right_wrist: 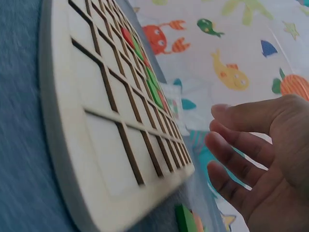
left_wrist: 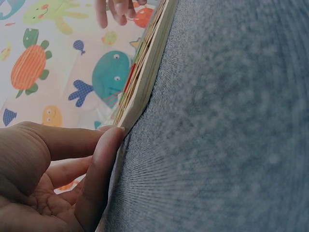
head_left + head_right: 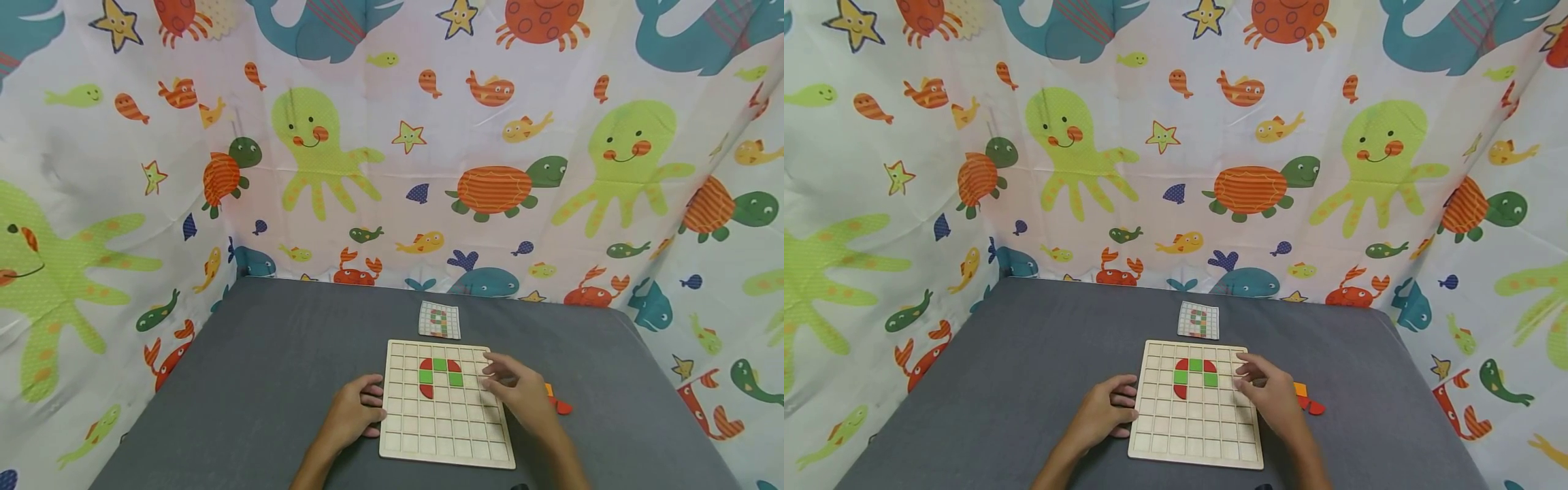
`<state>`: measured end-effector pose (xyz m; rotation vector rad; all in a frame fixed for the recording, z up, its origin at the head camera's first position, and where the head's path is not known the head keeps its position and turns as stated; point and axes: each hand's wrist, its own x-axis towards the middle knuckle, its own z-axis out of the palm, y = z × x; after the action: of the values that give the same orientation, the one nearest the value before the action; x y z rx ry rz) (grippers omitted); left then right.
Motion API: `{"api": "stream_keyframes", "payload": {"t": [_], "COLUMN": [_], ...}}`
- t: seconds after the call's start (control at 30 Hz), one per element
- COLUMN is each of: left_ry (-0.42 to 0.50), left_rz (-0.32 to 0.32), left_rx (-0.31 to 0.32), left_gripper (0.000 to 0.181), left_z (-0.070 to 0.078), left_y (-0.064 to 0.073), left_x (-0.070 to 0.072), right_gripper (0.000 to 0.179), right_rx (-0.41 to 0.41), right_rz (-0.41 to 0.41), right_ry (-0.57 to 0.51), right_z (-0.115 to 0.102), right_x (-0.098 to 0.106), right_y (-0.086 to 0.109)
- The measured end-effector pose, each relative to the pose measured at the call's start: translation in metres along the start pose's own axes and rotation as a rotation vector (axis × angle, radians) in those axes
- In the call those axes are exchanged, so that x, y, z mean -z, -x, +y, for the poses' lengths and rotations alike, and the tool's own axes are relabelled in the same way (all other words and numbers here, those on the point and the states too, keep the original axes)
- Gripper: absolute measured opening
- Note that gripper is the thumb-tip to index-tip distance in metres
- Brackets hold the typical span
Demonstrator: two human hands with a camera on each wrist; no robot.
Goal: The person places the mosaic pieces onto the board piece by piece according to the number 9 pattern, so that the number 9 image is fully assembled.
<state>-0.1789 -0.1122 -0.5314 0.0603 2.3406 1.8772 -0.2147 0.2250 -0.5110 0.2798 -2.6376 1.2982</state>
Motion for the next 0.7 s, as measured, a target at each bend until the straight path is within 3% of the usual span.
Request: {"api": "stream_keyframes", "payload": {"t": [0.3,0.57,0.7], "left_ry": [-0.002,0.007,0.010], "left_rz": [-0.006,-0.005,-0.005], "left_rx": [-0.003,-0.007,-0.013], "left_gripper": [0.066,0.067,0.067], "left_z": [0.002,0.002,0.002], "left_y": [0.001,0.001,0.001], "left_x": [0.001,0.001,0.001], "right_gripper": [0.053,0.058,0.061], "right_rx": [-0.058,-0.055,-0.100], "right_rz": [-0.027,-0.038,-0.052], "right_ry": [0.018,0.076,0.086], "right_z": [0.018,0.031,0.036], "right_x": [0.022,0.036,0.041], "right_y": [0.004,0.006,0.007]}}
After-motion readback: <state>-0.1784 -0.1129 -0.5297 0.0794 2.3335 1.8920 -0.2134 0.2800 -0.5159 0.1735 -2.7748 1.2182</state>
